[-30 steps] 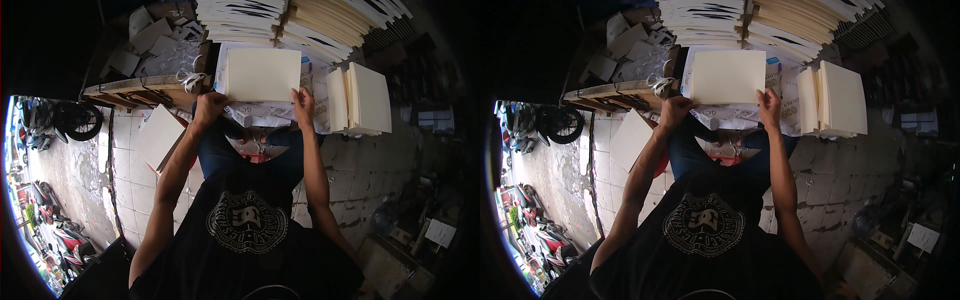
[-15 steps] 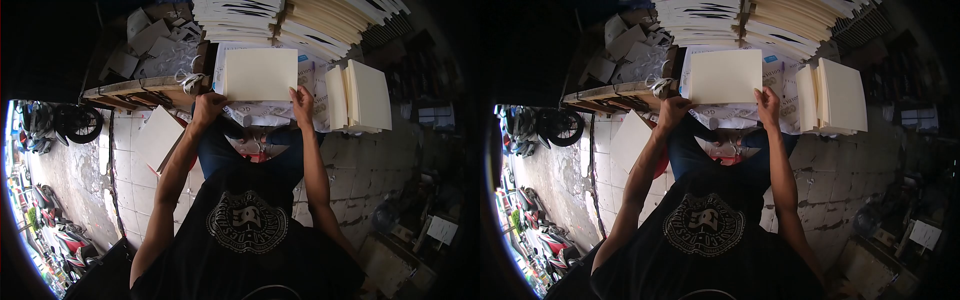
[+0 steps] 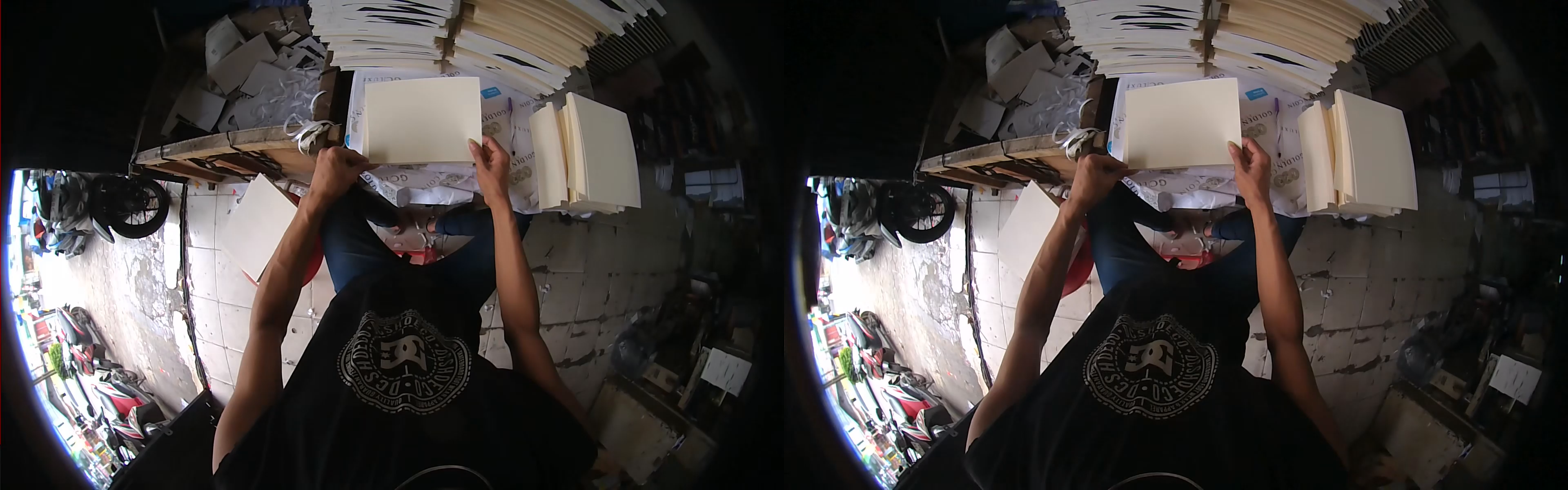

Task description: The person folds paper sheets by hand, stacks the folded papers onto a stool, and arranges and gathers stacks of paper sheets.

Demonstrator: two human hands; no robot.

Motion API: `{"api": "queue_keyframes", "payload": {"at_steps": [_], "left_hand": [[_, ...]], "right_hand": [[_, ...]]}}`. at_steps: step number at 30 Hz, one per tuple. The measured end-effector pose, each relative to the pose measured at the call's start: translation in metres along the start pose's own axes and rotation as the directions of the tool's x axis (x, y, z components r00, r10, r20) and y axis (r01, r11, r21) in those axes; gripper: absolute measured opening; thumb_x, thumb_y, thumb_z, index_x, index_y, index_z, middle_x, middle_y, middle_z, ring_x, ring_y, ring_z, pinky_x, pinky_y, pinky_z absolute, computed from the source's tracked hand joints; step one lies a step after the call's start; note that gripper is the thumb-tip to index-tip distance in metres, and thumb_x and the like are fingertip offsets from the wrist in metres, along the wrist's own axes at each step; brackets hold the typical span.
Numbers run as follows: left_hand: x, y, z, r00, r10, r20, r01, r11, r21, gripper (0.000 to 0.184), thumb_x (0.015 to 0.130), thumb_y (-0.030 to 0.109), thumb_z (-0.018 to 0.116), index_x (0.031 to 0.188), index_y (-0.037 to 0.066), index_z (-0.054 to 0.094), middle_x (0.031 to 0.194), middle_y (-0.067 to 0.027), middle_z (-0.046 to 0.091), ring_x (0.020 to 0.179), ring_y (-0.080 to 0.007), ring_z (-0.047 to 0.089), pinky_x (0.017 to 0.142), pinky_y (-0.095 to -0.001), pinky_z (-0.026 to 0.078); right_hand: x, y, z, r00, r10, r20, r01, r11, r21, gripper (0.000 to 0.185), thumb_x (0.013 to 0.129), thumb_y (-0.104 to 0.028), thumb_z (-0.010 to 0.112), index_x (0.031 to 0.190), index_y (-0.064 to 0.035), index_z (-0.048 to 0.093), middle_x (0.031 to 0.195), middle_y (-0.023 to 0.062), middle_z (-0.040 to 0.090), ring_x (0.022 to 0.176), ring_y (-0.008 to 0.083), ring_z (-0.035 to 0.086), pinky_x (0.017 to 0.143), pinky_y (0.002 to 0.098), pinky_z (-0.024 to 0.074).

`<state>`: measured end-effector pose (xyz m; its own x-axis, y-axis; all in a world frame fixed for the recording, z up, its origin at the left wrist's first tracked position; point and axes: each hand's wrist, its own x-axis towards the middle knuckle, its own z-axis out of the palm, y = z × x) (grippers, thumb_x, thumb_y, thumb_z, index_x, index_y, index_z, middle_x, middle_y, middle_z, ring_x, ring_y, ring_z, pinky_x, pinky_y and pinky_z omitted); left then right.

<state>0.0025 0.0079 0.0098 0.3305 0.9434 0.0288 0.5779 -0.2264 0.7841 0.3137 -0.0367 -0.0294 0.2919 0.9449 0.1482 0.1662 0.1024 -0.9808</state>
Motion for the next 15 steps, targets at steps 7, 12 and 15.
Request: {"api": "queue_keyframes", "payload": {"at_steps": [7, 12, 15], "left_hand": [[-0.001, 0.007, 0.002, 0.980, -0.194, 0.042, 0.197, 0.975, -0.099, 0.028, 0.076, 0.022, 0.079, 0.087, -0.003, 0.074, 0.066, -0.0108, 0.068, 0.057, -0.0128, 0.063, 0.056, -0.0275, 0.050], [-0.003, 0.004, 0.011, 0.903, -0.415, 0.107, 0.429, 0.874, -0.227, 0.037, 0.079, 0.031, 0.078, 0.089, -0.005, 0.073, 0.057, -0.0013, 0.058, 0.049, -0.0059, 0.049, 0.045, -0.0224, 0.037], [0.000, -0.004, 0.013, 0.854, -0.479, 0.204, 0.521, 0.795, -0.310, 0.041, 0.081, 0.035, 0.077, 0.087, -0.005, 0.072, 0.057, 0.0014, 0.053, 0.048, -0.0047, 0.044, 0.044, -0.0217, 0.032]], "right_hand": [[0.001, 0.004, 0.000, 1.000, 0.025, -0.007, -0.025, 0.999, -0.027, 0.019, 0.093, -0.014, 0.061, 0.101, 0.0031, 0.062, 0.082, 0.0051, 0.068, 0.074, 0.0072, 0.059, 0.065, 0.0224, 0.0440], [0.000, 0.004, 0.001, 1.000, 0.015, -0.022, -0.016, 0.998, -0.059, 0.020, 0.093, -0.015, 0.062, 0.102, 0.0030, 0.063, 0.082, 0.0052, 0.068, 0.073, 0.0066, 0.058, 0.064, 0.0228, 0.0437], [-0.001, 0.002, -0.002, 0.999, 0.051, -0.017, -0.052, 0.997, -0.060, 0.020, 0.093, -0.015, 0.062, 0.102, 0.0026, 0.063, 0.083, 0.0040, 0.068, 0.074, 0.0054, 0.057, 0.066, 0.0220, 0.0438]]}}
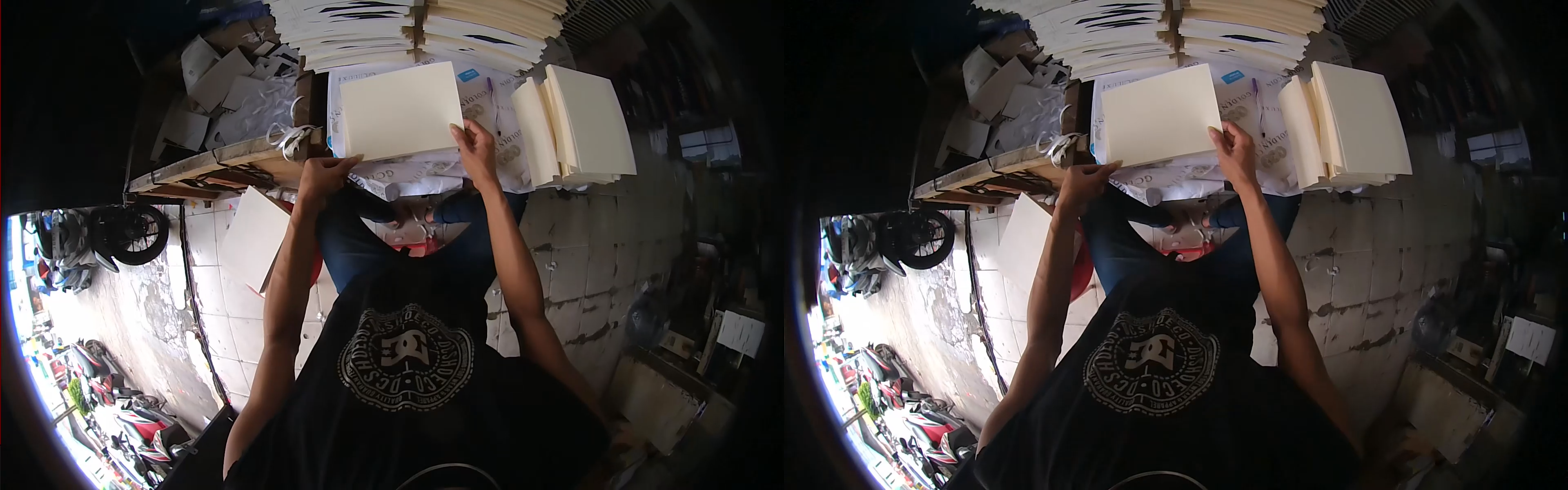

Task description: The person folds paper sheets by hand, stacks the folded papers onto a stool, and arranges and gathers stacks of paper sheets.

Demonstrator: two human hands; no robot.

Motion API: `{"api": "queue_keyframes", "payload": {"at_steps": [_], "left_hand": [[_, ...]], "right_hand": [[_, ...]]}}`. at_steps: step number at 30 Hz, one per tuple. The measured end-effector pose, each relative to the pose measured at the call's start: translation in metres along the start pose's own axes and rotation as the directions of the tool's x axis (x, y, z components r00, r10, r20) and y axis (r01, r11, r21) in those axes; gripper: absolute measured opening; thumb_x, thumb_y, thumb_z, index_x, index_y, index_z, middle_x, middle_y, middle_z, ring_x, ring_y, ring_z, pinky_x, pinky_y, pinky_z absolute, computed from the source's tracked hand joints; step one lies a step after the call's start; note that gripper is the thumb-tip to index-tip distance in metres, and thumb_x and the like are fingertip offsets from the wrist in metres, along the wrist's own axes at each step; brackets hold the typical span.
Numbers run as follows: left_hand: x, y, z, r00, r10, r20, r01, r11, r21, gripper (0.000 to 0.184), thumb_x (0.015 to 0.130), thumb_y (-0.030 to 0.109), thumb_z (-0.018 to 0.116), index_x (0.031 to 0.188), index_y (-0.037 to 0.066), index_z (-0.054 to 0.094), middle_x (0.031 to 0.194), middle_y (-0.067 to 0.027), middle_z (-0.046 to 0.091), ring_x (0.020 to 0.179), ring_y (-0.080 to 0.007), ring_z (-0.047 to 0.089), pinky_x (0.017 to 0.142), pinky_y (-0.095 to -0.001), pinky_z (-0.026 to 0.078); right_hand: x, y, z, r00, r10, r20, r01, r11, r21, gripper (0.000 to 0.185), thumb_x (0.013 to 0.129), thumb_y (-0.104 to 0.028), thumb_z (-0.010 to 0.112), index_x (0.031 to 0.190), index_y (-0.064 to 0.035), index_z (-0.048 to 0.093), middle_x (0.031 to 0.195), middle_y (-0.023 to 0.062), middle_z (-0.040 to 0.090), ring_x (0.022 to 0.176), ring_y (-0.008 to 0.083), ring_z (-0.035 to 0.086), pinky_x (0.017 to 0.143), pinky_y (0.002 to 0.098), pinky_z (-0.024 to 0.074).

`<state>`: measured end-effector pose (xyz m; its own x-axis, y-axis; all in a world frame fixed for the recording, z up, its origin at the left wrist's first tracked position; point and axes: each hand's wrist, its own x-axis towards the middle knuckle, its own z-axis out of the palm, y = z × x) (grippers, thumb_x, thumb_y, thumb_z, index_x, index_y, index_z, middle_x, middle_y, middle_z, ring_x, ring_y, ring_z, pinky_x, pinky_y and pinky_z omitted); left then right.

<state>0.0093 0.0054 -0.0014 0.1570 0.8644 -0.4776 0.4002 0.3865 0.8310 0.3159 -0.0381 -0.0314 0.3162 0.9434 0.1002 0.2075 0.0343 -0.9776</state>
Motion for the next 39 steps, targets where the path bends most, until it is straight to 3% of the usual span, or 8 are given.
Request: {"api": "queue_keyframes", "payload": {"at_steps": [2, 5, 9, 11, 15, 18, 24, 39], "left_hand": [[0.003, -0.004, -0.002, 0.998, -0.040, 0.038, 0.041, 0.999, -0.024, 0.039, 0.081, 0.033, 0.077, 0.082, -0.005, 0.072, 0.056, 0.0008, 0.053, 0.046, -0.0045, 0.042, 0.043, -0.0220, 0.030], [0.007, -0.013, -0.002, 0.997, -0.005, 0.077, 0.012, 0.995, -0.098, 0.039, 0.082, 0.033, 0.076, 0.081, -0.006, 0.071, 0.058, 0.0014, 0.053, 0.048, -0.0043, 0.043, 0.044, -0.0215, 0.030], [0.006, -0.015, 0.004, 0.996, 0.005, 0.089, 0.018, 0.969, -0.246, 0.038, 0.084, 0.032, 0.075, 0.084, -0.005, 0.070, 0.060, 0.0020, 0.052, 0.049, -0.0047, 0.043, 0.045, -0.0213, 0.030], [0.008, -0.018, 0.004, 0.995, -0.003, 0.095, 0.027, 0.969, -0.246, 0.037, 0.084, 0.032, 0.074, 0.085, -0.005, 0.070, 0.060, 0.0021, 0.052, 0.049, -0.0047, 0.042, 0.045, -0.0211, 0.030], [0.013, -0.025, 0.001, 0.993, -0.006, 0.118, 0.037, 0.962, -0.269, 0.036, 0.084, 0.032, 0.075, 0.084, -0.004, 0.071, 0.059, 0.0021, 0.052, 0.047, -0.0048, 0.043, 0.043, -0.0210, 0.028], [0.016, -0.027, 0.001, 0.992, -0.007, 0.126, 0.043, 0.957, -0.286, 0.035, 0.084, 0.032, 0.075, 0.084, -0.003, 0.071, 0.059, 0.0021, 0.052, 0.047, -0.0051, 0.043, 0.043, -0.0211, 0.028], [0.015, -0.030, 0.002, 0.994, -0.013, 0.113, 0.046, 0.954, -0.296, 0.035, 0.083, 0.032, 0.075, 0.084, -0.002, 0.071, 0.060, 0.0018, 0.053, 0.047, -0.0054, 0.044, 0.043, -0.0207, 0.029], [0.016, -0.030, 0.000, 0.991, -0.034, 0.127, 0.072, 0.949, -0.307, 0.033, 0.082, 0.032, 0.077, 0.083, -0.001, 0.071, 0.062, 0.0015, 0.054, 0.048, -0.0055, 0.044, 0.043, -0.0201, 0.030]], "right_hand": [[-0.001, -0.003, 0.001, 1.000, 0.002, 0.012, -0.002, 1.000, 0.025, 0.019, 0.094, -0.014, 0.062, 0.104, 0.0016, 0.064, 0.086, 0.0011, 0.067, 0.075, 0.0030, 0.056, 0.067, 0.0202, 0.0428], [0.000, 0.001, 0.004, 0.998, -0.044, -0.041, 0.047, 0.996, 0.072, 0.020, 0.091, -0.018, 0.065, 0.095, 0.0018, 0.064, 0.074, 0.0028, 0.065, 0.066, 0.0051, 0.053, 0.059, 0.0235, 0.0412], [0.002, 0.008, -0.003, 0.989, -0.115, -0.090, 0.093, 0.971, -0.219, 0.027, 0.088, -0.024, 0.070, 0.077, -0.0013, 0.060, 0.056, 0.0015, 0.048, 0.052, 0.0100, 0.042, 0.051, 0.0286, 0.0353], [-0.003, -0.010, -0.003, 0.974, -0.193, -0.117, 0.137, 0.918, -0.372, 0.030, 0.086, -0.028, 0.071, 0.078, -0.0019, 0.059, 0.063, 0.0062, 0.051, 0.058, 0.0175, 0.047, 0.055, 0.0337, 0.0403], [0.002, 0.001, -0.007, 0.882, -0.443, -0.162, 0.332, 0.827, -0.454, 0.027, 0.083, -0.027, 0.073, 0.080, -0.0037, 0.061, 0.081, 0.0101, 0.057, 0.078, 0.0267, 0.055, 0.071, 0.0405, 0.0445], [0.003, 0.007, -0.008, 0.915, -0.377, -0.147, 0.285, 0.858, -0.427, 0.024, 0.082, -0.025, 0.074, 0.080, -0.0049, 0.061, 0.087, 0.0099, 0.059, 0.086, 0.0296, 0.055, 0.079, 0.0429, 0.0430], [0.005, 0.011, -0.008, 0.945, -0.306, -0.114, 0.235, 0.880, -0.412, 0.022, 0.082, -0.023, 0.073, 0.079, -0.0045, 0.061, 0.085, 0.0104, 0.059, 0.084, 0.0299, 0.055, 0.076, 0.0425, 0.0436], [0.004, 0.008, -0.007, 0.928, -0.357, -0.105, 0.286, 0.866, -0.409, 0.023, 0.081, -0.020, 0.073, 0.075, -0.0035, 0.058, 0.076, 0.0089, 0.058, 0.075, 0.0279, 0.056, 0.070, 0.0415, 0.0441]]}}
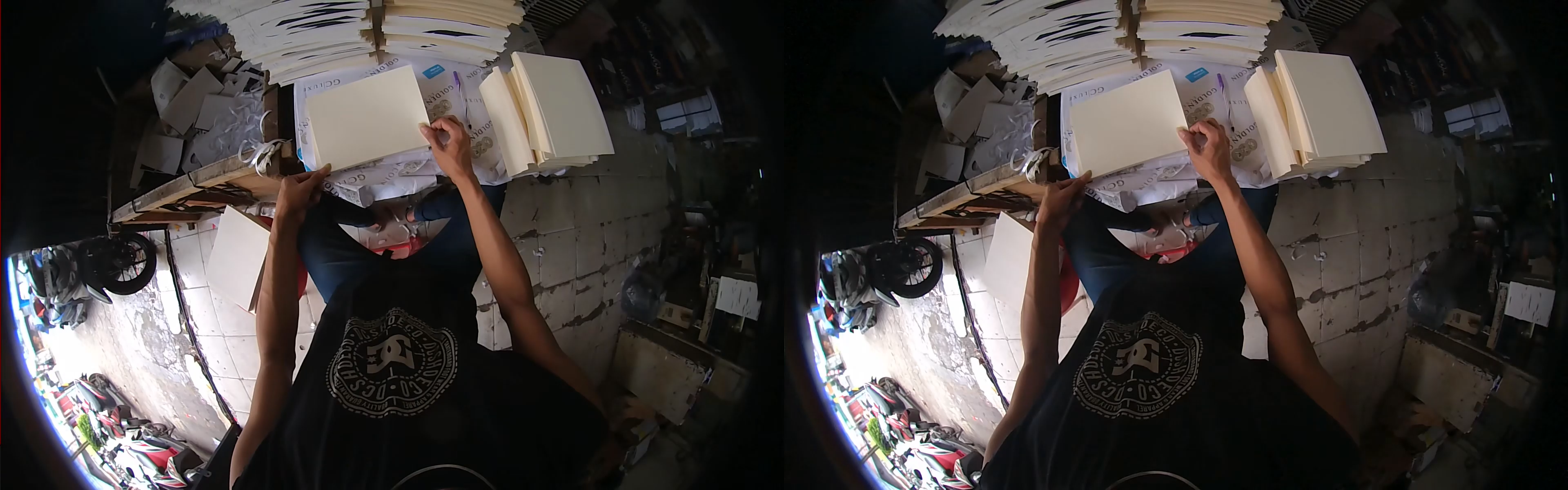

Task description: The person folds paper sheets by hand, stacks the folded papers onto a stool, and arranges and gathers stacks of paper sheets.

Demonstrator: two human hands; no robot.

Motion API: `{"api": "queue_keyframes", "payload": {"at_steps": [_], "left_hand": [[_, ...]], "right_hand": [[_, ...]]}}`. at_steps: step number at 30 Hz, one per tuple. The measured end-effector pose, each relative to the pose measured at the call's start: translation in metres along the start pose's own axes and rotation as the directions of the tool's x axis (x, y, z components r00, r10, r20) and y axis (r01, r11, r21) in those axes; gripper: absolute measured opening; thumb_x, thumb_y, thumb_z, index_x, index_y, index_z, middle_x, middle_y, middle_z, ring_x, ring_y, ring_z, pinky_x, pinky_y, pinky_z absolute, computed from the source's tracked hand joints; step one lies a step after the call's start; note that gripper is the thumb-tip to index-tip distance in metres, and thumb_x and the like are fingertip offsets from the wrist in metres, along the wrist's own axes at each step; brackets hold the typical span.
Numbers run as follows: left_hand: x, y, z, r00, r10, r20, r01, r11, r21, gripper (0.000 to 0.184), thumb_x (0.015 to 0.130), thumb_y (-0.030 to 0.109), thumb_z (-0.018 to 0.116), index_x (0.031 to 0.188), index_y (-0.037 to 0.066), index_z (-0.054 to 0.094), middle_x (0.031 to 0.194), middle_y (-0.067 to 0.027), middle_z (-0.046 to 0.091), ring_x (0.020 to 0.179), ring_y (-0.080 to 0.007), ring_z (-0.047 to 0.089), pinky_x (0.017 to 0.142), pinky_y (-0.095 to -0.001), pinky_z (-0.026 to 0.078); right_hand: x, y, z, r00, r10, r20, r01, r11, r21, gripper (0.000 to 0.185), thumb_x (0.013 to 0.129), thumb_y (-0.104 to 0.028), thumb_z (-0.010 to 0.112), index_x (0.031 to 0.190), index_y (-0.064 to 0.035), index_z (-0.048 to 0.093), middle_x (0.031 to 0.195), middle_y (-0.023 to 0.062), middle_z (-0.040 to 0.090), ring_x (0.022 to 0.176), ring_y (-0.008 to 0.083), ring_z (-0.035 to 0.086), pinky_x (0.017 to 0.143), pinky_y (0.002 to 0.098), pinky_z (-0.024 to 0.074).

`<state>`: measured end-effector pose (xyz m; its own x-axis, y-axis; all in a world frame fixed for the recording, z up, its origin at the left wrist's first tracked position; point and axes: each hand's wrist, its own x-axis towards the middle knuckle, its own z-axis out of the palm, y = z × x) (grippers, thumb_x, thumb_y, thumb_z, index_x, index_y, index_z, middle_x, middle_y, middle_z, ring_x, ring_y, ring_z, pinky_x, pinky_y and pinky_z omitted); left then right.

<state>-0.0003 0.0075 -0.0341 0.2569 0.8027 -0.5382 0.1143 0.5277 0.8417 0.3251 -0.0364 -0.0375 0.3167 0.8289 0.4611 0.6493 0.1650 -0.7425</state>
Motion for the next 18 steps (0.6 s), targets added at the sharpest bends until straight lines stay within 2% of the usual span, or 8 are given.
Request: {"api": "queue_keyframes", "payload": {"at_steps": [9, 12, 15, 16, 17, 18], "left_hand": [[-0.003, 0.004, 0.002, 1.000, -0.003, -0.001, 0.003, 1.000, 0.012, 0.033, 0.082, 0.032, 0.077, 0.084, 0.000, 0.071, 0.061, 0.0014, 0.054, 0.048, -0.0053, 0.045, 0.043, -0.0202, 0.031], [-0.004, 0.003, 0.001, 1.000, -0.002, 0.009, 0.002, 1.000, 0.012, 0.034, 0.082, 0.033, 0.076, 0.085, -0.001, 0.071, 0.062, 0.0015, 0.054, 0.048, -0.0050, 0.044, 0.043, -0.0203, 0.031], [-0.001, -0.001, -0.002, 1.000, 0.017, 0.008, -0.017, 0.999, 0.043, 0.035, 0.084, 0.033, 0.075, 0.087, -0.002, 0.071, 0.062, 0.0019, 0.054, 0.048, -0.0046, 0.044, 0.043, -0.0204, 0.031], [0.002, -0.002, -0.002, 1.000, 0.024, 0.012, -0.025, 0.998, 0.063, 0.035, 0.084, 0.033, 0.074, 0.088, -0.002, 0.071, 0.062, 0.0021, 0.054, 0.049, -0.0044, 0.044, 0.044, -0.0204, 0.031], [0.003, -0.003, -0.001, 0.999, 0.041, 0.011, -0.042, 0.997, 0.058, 0.035, 0.085, 0.033, 0.073, 0.088, -0.002, 0.071, 0.062, 0.0024, 0.054, 0.049, -0.0043, 0.043, 0.044, -0.0203, 0.031], [0.003, -0.004, 0.000, 0.998, 0.054, 0.015, -0.055, 0.997, 0.055, 0.035, 0.086, 0.032, 0.072, 0.088, -0.003, 0.071, 0.062, 0.0026, 0.054, 0.049, -0.0041, 0.043, 0.045, -0.0202, 0.030]], "right_hand": [[0.000, 0.002, 0.002, 1.000, -0.006, -0.013, 0.006, 1.000, 0.017, 0.025, 0.080, -0.020, 0.074, 0.073, -0.0029, 0.057, 0.072, 0.0084, 0.057, 0.073, 0.0279, 0.055, 0.071, 0.0409, 0.0443], [-0.002, 0.000, 0.000, 0.999, -0.002, 0.033, 0.003, 0.999, -0.036, 0.023, 0.079, -0.019, 0.074, 0.087, -0.0046, 0.058, 0.087, 0.0110, 0.059, 0.084, 0.0302, 0.056, 0.075, 0.0437, 0.0438], [-0.006, -0.027, 0.000, 0.987, -0.154, -0.047, 0.129, 0.931, -0.340, 0.040, 0.078, -0.019, 0.073, 0.111, -0.0070, 0.054, 0.110, 0.0154, 0.054, 0.100, 0.0334, 0.052, 0.079, 0.0499, 0.0419], [-0.010, -0.046, 0.007, 0.988, -0.150, 0.044, 0.157, 0.934, -0.320, 0.060, 0.077, -0.019, 0.072, 0.129, -0.0090, 0.043, 0.127, 0.0179, 0.045, 0.113, 0.0358, 0.047, 0.082, 0.0561, 0.0387], [-0.017, -0.076, 0.015, 0.982, -0.136, 0.131, 0.174, 0.921, -0.348, 0.059, 0.080, -0.022, 0.071, 0.131, -0.0062, 0.046, 0.131, 0.0168, 0.045, 0.120, 0.0341, 0.045, 0.093, 0.0522, 0.0347], [-0.023, -0.099, 0.026, 0.959, -0.085, 0.272, 0.179, 0.923, -0.340, 0.061, 0.083, -0.030, 0.068, 0.134, -0.0062, 0.045, 0.136, 0.0167, 0.041, 0.127, 0.0325, 0.040, 0.095, 0.0539, 0.0315]]}}
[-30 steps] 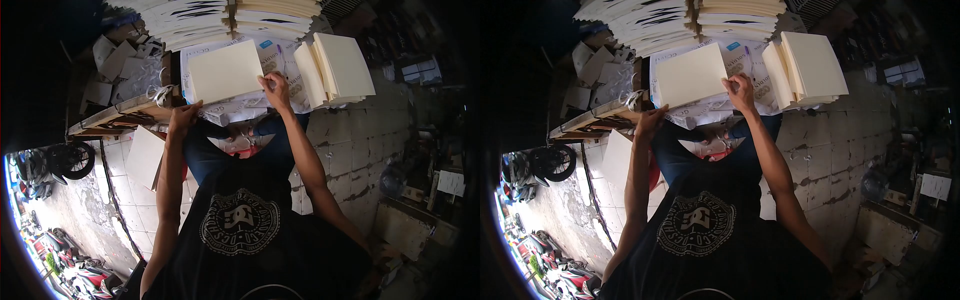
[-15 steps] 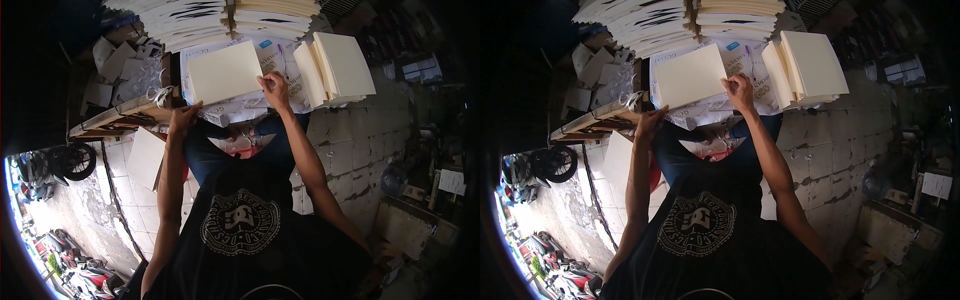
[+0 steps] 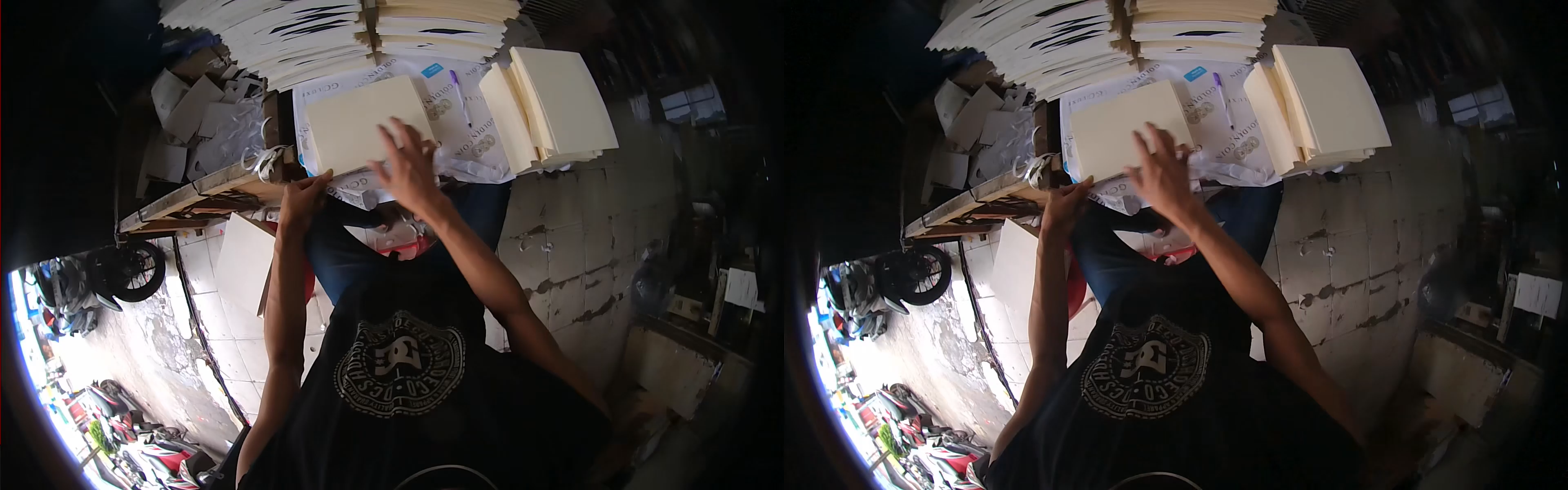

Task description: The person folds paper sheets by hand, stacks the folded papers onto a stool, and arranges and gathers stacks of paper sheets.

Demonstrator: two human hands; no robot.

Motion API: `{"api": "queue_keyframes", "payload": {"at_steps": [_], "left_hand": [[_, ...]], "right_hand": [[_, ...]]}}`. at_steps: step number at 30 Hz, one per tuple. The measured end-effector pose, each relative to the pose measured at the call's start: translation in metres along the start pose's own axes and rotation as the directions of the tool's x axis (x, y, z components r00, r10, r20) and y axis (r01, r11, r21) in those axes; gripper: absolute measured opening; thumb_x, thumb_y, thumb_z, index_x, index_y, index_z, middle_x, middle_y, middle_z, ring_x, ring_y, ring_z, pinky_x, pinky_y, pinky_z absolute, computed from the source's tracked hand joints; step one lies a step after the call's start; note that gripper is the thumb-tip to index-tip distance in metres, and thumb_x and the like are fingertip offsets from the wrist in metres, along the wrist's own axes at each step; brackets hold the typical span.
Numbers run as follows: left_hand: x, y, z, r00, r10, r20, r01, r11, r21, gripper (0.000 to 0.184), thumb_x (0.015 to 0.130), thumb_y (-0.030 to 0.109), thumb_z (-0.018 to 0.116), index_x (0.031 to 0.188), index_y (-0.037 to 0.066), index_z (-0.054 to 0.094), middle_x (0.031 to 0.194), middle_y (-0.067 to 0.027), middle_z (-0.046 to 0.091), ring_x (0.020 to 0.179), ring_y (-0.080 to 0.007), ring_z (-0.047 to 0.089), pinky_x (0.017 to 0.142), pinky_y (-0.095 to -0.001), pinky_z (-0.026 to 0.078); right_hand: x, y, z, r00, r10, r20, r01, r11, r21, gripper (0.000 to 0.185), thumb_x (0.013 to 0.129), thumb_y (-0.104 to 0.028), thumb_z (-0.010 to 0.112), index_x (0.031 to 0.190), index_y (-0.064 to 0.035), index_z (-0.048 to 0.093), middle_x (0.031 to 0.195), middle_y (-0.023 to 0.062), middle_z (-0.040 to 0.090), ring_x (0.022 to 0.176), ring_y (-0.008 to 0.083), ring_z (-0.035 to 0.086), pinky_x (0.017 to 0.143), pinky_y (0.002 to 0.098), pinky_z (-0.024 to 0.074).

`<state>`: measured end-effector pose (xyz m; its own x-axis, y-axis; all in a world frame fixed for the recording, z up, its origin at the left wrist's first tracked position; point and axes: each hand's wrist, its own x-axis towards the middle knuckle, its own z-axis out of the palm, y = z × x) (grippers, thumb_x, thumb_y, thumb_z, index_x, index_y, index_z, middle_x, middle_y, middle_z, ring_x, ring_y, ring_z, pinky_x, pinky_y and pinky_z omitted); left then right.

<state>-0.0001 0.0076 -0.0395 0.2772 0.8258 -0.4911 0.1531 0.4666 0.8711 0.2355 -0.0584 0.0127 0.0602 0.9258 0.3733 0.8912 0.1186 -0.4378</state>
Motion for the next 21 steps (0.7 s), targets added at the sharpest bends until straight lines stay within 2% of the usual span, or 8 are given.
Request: {"api": "queue_keyframes", "payload": {"at_steps": [3, 5, 8, 11, 13, 16, 20, 21], "left_hand": [[-0.004, 0.008, 0.003, 1.000, 0.005, 0.005, -0.006, 0.998, 0.068, 0.035, 0.088, 0.032, 0.070, 0.089, -0.003, 0.071, 0.061, 0.0033, 0.053, 0.050, -0.0035, 0.043, 0.046, -0.0201, 0.029], [-0.008, 0.011, 0.005, 1.000, 0.019, -0.002, -0.019, 0.997, 0.070, 0.035, 0.088, 0.032, 0.070, 0.088, -0.003, 0.071, 0.061, 0.0034, 0.053, 0.051, -0.0033, 0.043, 0.046, -0.0203, 0.029], [-0.008, 0.012, 0.006, 1.000, -0.017, -0.022, 0.018, 0.999, 0.049, 0.033, 0.087, 0.031, 0.071, 0.089, -0.002, 0.072, 0.060, 0.0045, 0.051, 0.050, -0.0029, 0.041, 0.045, -0.0203, 0.028], [-0.012, 0.014, 0.008, 0.999, -0.020, -0.032, 0.021, 0.999, 0.047, 0.032, 0.085, 0.030, 0.073, 0.089, -0.002, 0.072, 0.059, 0.0060, 0.049, 0.049, -0.0023, 0.038, 0.045, -0.0203, 0.025], [-0.016, 0.018, 0.006, 0.999, -0.013, -0.050, 0.016, 0.998, 0.063, 0.031, 0.084, 0.030, 0.074, 0.089, -0.001, 0.072, 0.057, 0.0072, 0.048, 0.047, -0.0020, 0.036, 0.044, -0.0205, 0.023], [-0.026, 0.036, 0.014, 0.992, -0.027, -0.127, 0.037, 0.996, 0.076, 0.029, 0.084, 0.029, 0.075, 0.085, 0.001, 0.071, 0.053, 0.0095, 0.043, 0.045, -0.0009, 0.033, 0.043, -0.0208, 0.021], [-0.050, 0.055, 0.015, 0.991, 0.037, -0.129, -0.041, 0.999, -0.030, 0.026, 0.087, 0.031, 0.071, 0.081, 0.006, 0.067, 0.054, 0.0097, 0.042, 0.042, -0.0016, 0.034, 0.041, -0.0195, 0.025], [-0.056, 0.057, 0.017, 0.987, 0.073, -0.140, -0.094, 0.983, -0.156, 0.026, 0.088, 0.032, 0.070, 0.083, 0.006, 0.066, 0.057, 0.0086, 0.044, 0.045, -0.0020, 0.036, 0.043, -0.0195, 0.027]], "right_hand": [[-0.018, -0.044, 0.035, 0.976, -0.122, 0.180, 0.124, 0.992, 0.003, 0.064, 0.092, -0.045, 0.054, 0.138, -0.0025, 0.042, 0.150, 0.0141, 0.031, 0.140, 0.0282, 0.028, 0.107, 0.0597, 0.0208], [-0.031, -0.041, 0.049, 0.976, -0.158, 0.151, 0.166, 0.985, -0.042, 0.068, 0.093, -0.049, 0.050, 0.141, -0.0032, 0.039, 0.151, 0.0130, 0.031, 0.141, 0.0252, 0.027, 0.108, 0.0621, 0.0179], [-0.037, -0.007, 0.017, 0.991, -0.018, 0.132, 0.025, 0.998, -0.053, 0.073, 0.093, -0.054, 0.047, 0.143, -0.0012, 0.036, 0.151, 0.0138, 0.032, 0.142, 0.0244, 0.027, 0.110, 0.0630, 0.0141], [-0.045, 0.046, -0.012, 0.976, 0.192, 0.103, -0.169, 0.966, -0.196, 0.081, 0.091, -0.058, 0.048, 0.146, -0.0025, 0.029, 0.152, 0.0147, 0.031, 0.142, 0.0238, 0.029, 0.107, 0.0665, 0.0149], [-0.045, 0.062, -0.012, 0.949, 0.263, 0.172, -0.248, 0.963, -0.101, 0.083, 0.090, -0.059, 0.051, 0.146, -0.0018, 0.028, 0.151, 0.0182, 0.031, 0.142, 0.0276, 0.028, 0.105, 0.0678, 0.0160], [-0.027, 0.041, -0.025, 0.979, 0.200, 0.025, -0.191, 0.959, -0.209, 0.088, 0.083, -0.055, 0.063, 0.147, -0.0039, 0.027, 0.151, 0.0209, 0.028, 0.143, 0.0329, 0.024, 0.105, 0.0667, 0.0174], [0.008, -0.029, -0.029, 0.983, -0.123, 0.137, 0.122, 0.992, 0.014, 0.100, 0.069, -0.042, 0.079, 0.148, -0.0098, 0.026, 0.154, 0.0192, 0.020, 0.144, 0.0344, 0.019, 0.107, 0.0622, 0.0191], [0.013, -0.040, -0.017, 0.969, -0.203, 0.139, 0.197, 0.979, 0.058, 0.092, 0.074, -0.036, 0.076, 0.148, -0.0096, 0.028, 0.153, 0.0184, 0.024, 0.143, 0.0325, 0.022, 0.107, 0.0626, 0.0193]]}}
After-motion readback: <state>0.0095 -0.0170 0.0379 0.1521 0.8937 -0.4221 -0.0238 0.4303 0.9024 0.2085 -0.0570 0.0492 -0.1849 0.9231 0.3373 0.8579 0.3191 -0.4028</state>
